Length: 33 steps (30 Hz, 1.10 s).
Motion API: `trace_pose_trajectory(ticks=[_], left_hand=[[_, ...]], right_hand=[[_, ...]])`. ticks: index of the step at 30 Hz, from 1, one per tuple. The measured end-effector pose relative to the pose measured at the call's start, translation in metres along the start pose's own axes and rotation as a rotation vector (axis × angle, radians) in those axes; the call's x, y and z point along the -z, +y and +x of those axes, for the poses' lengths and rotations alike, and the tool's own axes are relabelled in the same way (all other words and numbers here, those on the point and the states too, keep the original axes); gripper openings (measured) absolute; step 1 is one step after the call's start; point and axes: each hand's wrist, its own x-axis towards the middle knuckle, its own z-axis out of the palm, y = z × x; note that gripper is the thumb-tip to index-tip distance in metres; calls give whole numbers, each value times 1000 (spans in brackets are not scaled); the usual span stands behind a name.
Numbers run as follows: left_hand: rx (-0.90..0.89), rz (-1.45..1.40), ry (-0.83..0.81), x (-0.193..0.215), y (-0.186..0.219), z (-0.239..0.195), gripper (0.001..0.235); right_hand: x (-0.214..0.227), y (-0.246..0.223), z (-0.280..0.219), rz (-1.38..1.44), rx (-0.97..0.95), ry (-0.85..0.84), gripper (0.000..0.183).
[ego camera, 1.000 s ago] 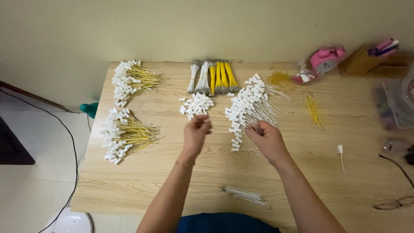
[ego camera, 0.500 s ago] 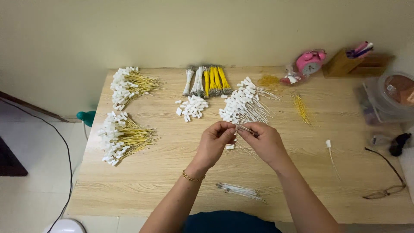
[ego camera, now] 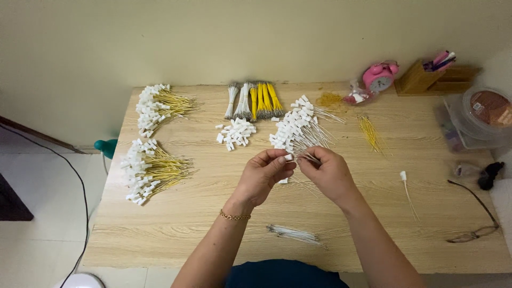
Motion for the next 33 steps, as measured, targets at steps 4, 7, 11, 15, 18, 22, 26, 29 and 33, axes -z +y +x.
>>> trace_pose_trajectory(ticks=[4,7,11,15,18,22,26,29,33], left_hand=[[30,-23,-32,7,0,5,21],[41,-33,-32,13,-1,9,23],[54,-59,-40,13,-1,8,23],[71,-67,-51,15,0,8,22],[66,-56,-48,17,-2,10,22],[29,8,-46,14,-6,11,22],[38,18,-27,11,-2,11,20],[66,28,-4,11,-6,13,18],[76,43,30,15,-20,20,14]], right_hand=[[-1,3,-1,-16,54,20,8],[-2,10,3,-72,107,58,9],[-2,9,6,-178,229,72,7],[-4,10,5,-228,323,49,8],[-6,17,6,-253,344,84,13],[-8,22,6,-211,320,51,13],[-10,15,2,-119,242,21,9],[-10,25,4,-114,173,1,7],[-12,31,6,-184,159,-27,6]])
